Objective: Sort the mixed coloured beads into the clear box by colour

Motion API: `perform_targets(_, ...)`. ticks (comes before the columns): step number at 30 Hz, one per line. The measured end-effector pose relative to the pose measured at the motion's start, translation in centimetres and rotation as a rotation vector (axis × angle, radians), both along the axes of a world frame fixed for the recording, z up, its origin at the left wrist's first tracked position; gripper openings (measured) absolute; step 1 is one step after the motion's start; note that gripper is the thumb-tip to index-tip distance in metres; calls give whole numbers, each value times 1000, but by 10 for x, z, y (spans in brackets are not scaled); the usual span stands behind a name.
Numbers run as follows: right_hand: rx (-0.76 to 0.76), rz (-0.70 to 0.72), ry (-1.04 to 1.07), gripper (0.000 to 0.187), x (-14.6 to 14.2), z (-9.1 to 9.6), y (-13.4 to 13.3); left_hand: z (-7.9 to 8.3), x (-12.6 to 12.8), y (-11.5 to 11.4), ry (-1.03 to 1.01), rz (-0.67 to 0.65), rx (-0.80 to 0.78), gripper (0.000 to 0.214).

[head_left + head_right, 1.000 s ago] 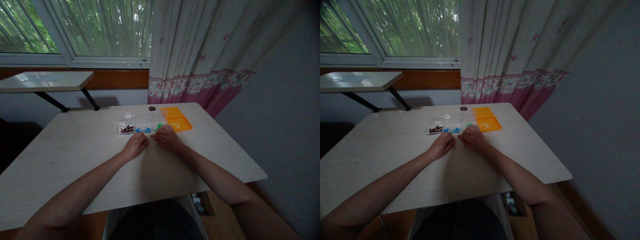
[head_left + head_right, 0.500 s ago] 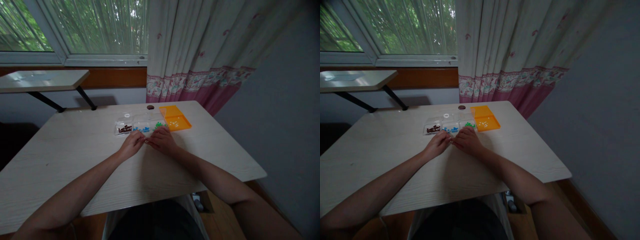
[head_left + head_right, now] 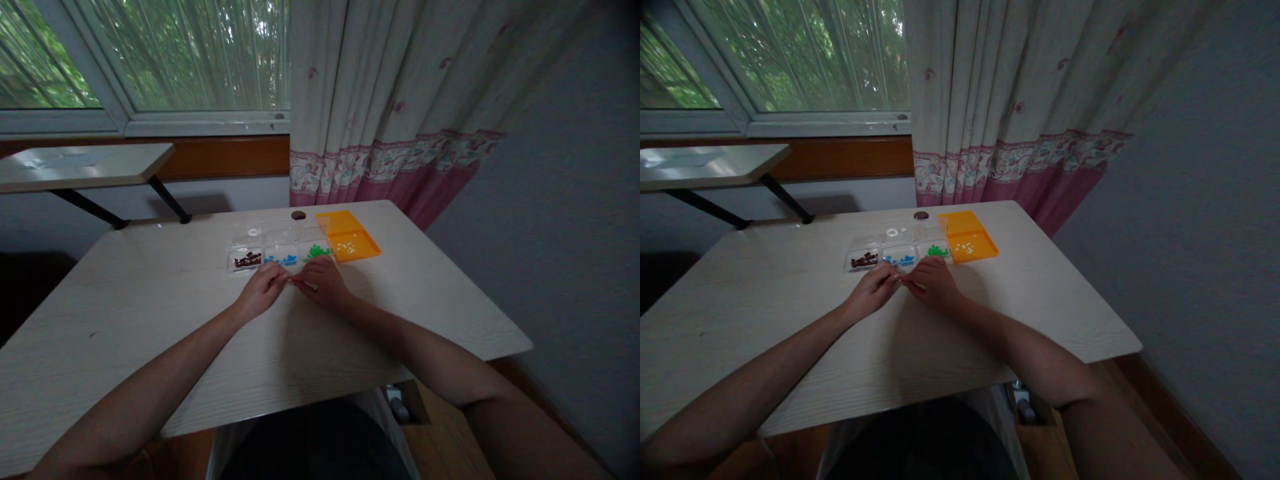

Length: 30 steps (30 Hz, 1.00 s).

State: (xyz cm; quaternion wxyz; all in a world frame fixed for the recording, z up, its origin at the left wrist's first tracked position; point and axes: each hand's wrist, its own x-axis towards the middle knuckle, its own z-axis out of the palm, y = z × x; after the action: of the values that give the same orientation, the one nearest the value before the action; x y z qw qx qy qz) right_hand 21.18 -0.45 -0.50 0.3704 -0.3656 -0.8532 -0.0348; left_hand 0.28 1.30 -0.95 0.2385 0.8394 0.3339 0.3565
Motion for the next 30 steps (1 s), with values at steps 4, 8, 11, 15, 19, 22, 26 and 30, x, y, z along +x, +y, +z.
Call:
perform_targets(4, 25, -77, 6, 20, 14, 4, 8, 1, -1, 0, 13, 40, 19, 30)
perform_targets(8, 13, -269, 65, 25, 44, 6, 22, 0, 0, -2, 89, 95, 66, 23)
perform_targets(11, 9, -386, 101, 26, 66, 7, 33, -2, 1, -3, 182, 93, 103, 20)
perform_targets(15, 14, -519, 105, 26, 87, 9, 43, -5, 1, -3, 273, 84, 154, 18)
perform_targets(19, -55, -669, 196, 29, 101, 6, 51, -5, 1, -3, 287, 88, 169, 14)
perform_targets(22, -145, -744, 298, 32, 110, 0, 55, -4, 1, -3, 283, 86, 170, 12)
perform_targets(26, -187, -793, 240, 30, 115, -6, 57, -3, 1, -2, 295, 103, 154, 14)
perform_targets(30, -178, -784, 121, 31, 114, -10, 57, -4, 2, -2, 299, 103, 153, 16)
